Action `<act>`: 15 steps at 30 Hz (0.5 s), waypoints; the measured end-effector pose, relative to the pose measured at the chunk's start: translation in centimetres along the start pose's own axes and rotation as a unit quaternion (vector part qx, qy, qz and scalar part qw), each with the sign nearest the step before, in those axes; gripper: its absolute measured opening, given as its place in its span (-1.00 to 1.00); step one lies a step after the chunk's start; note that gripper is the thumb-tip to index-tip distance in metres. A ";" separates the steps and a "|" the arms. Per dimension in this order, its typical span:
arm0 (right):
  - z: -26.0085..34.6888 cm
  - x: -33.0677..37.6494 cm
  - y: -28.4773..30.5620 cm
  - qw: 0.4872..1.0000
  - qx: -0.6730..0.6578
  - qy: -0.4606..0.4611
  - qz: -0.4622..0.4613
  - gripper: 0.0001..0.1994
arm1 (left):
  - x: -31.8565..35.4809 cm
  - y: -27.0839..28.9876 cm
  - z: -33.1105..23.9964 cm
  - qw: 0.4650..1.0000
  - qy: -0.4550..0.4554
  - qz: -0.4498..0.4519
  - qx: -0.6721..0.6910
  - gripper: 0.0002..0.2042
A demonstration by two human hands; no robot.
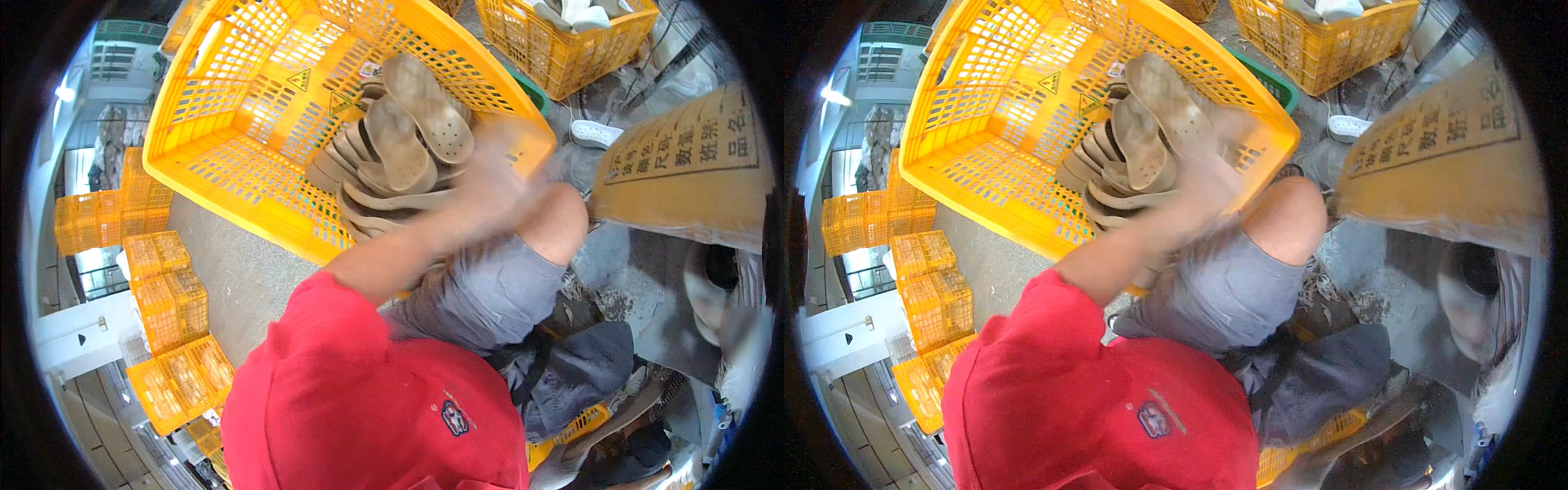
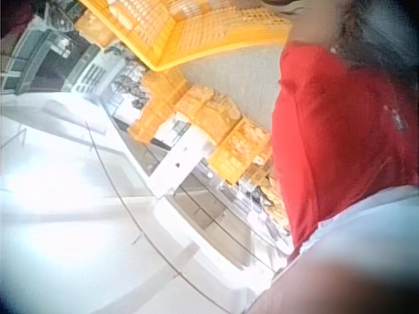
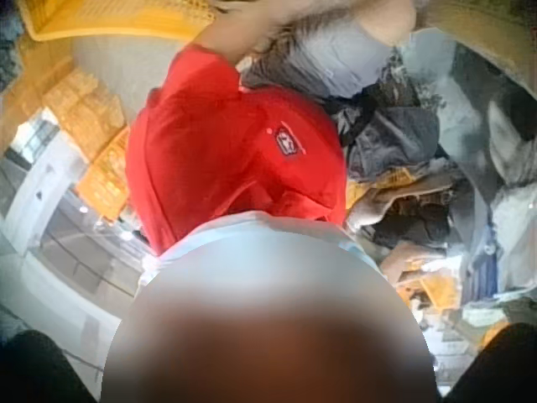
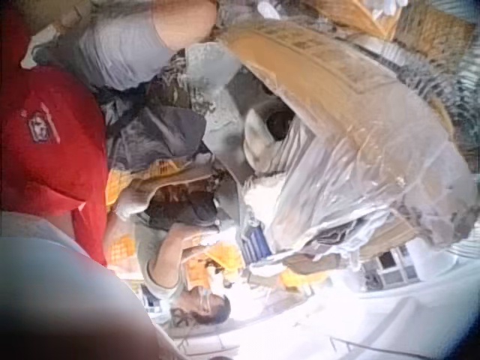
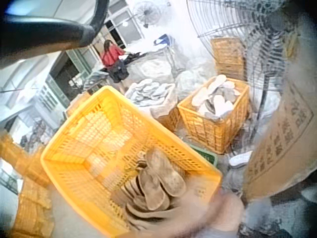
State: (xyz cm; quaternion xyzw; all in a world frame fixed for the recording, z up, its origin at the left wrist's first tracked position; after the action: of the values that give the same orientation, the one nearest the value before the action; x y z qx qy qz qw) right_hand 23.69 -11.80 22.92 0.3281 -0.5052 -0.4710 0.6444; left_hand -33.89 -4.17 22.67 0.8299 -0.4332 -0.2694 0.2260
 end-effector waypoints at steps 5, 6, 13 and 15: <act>-7.0 -0.4 -2.3 0.999 0.019 -0.033 -0.002 -0.48 | 2.2 14.8 29.4 0.825 0.475 -0.287 -0.106 -0.51; -6.4 -1.3 -2.2 1.000 -0.002 -0.024 -0.012 -0.51 | 1.5 15.6 31.0 0.833 0.446 -0.306 -0.112 -0.58; 9.9 -6.4 -0.3 0.988 -0.083 0.123 -0.043 -0.56 | -1.5 14.6 12.0 0.949 0.162 -0.098 0.254 -0.77; 16.8 -5.6 -0.7 0.911 -0.322 0.248 0.072 -0.48 | 1.4 5.4 3.0 0.951 0.108 0.198 0.211 -0.82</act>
State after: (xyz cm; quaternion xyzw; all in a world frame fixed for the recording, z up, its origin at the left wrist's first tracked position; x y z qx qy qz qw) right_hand 7.13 -5.87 25.02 0.1721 -0.1725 -0.4642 0.8515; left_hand -38.40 -8.59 23.32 0.7802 -0.6088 -0.0303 0.1400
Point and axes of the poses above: each hand's wrist, its own x-axis away from the middle knuckle, its own y-axis out of the back of the hand, z = x × y, the point moved 10 cm from there along -x, towards the middle knuckle, and after that the axes turned 3 degrees about z, right-handed, at the moved point
